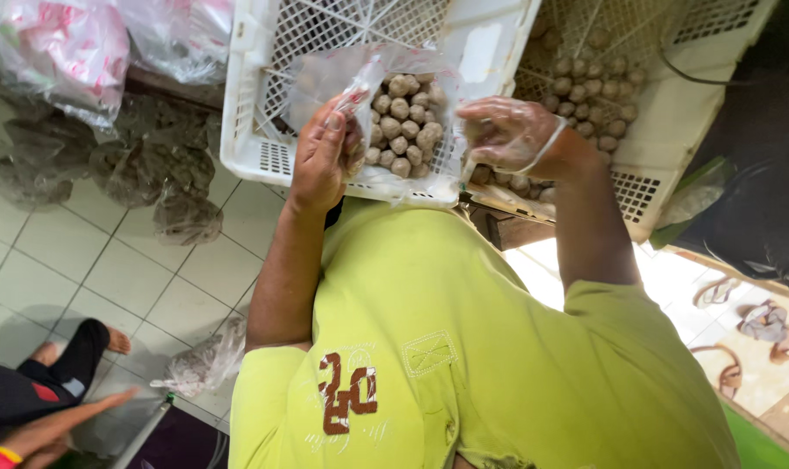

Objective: The person holds open a plastic bag inside a white basket and repeatedly picks round brown meatballs by hand from an adjacent crate, placing them one at a time into the bag. The bag gradually fills with meatballs as the person continues transferring them.

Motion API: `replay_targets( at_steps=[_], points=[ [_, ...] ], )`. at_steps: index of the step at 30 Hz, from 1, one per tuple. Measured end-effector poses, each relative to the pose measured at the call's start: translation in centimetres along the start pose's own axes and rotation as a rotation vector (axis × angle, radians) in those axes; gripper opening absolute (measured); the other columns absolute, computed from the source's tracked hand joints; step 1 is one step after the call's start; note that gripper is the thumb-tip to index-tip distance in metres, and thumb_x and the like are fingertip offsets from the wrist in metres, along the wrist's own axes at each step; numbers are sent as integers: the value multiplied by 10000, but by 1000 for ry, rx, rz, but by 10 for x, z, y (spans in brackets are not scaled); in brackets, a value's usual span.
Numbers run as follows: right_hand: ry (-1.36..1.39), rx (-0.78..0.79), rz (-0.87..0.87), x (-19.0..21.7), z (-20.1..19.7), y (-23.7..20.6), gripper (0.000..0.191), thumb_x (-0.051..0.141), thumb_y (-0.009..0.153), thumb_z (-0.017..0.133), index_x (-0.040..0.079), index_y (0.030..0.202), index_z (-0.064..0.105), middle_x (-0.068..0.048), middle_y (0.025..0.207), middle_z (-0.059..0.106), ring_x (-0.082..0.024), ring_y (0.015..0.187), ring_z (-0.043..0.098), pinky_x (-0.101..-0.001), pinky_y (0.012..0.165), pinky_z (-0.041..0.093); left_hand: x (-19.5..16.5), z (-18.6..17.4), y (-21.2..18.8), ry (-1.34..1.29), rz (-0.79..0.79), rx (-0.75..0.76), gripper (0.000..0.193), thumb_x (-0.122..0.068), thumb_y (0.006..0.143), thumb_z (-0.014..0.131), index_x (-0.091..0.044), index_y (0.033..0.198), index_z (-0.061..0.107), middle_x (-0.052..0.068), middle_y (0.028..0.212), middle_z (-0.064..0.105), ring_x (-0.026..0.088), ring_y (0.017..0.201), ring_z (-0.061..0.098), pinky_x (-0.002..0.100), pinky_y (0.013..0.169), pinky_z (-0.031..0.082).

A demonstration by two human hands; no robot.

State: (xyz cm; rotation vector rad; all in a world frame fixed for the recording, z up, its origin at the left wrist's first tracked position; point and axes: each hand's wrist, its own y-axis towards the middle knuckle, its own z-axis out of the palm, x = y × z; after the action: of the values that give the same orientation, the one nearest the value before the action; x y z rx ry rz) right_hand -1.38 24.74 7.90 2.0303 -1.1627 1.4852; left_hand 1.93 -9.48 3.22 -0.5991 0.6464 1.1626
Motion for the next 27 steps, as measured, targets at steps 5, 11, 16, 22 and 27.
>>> replay_targets(
  at_steps=[5, 11, 16, 22, 27],
  points=[
    [-210, -506, 255, -54, -47, 30, 347, 111, 957, 715, 6, 1283, 660, -151, 1005, 714, -240, 849, 688, -400, 746, 598, 4, -5, -1, -17, -11, -43, 440, -246, 1153, 533, 7, 1512, 502, -36, 970, 478, 68, 828, 417, 227, 707, 367],
    [-1088, -330, 201, -132, -37, 59, 309, 204, 922, 692, 51, 1188, 723, -246, 915, 698, -396, 741, 668, -575, 648, 566, 6, -10, 2, -7, 5, -40, 429, -250, 1141, 541, 8, 1483, 513, -40, 961, 485, 72, 848, 442, 218, 720, 392],
    [-1068, -76, 382, -136, -15, 54, 296, 156, 988, 628, 58, 1258, 701, -230, 1165, 697, -354, 979, 673, -482, 805, 573, 6, -7, 1, 15, 9, -70, 444, -261, 1133, 551, 8, 1486, 515, -26, 984, 514, 70, 853, 450, 221, 757, 403],
    [-321, 35, 845, -54, -31, 19, 353, 264, 995, 607, 81, 1296, 638, -73, 1062, 660, -201, 867, 623, -401, 788, 526, 0, -1, 0, -3, -19, -59, 449, -269, 1134, 539, 12, 1484, 520, -18, 1005, 556, 66, 852, 468, 226, 747, 408],
    [-73, 144, 142, 5, -11, -9, 304, 260, 956, 683, 57, 1179, 648, -73, 976, 661, -183, 820, 649, -350, 739, 634, -2, 0, -1, -7, -28, -23, 442, -274, 1146, 537, 2, 1492, 531, -35, 971, 518, 57, 814, 435, 220, 669, 367]
  ],
)
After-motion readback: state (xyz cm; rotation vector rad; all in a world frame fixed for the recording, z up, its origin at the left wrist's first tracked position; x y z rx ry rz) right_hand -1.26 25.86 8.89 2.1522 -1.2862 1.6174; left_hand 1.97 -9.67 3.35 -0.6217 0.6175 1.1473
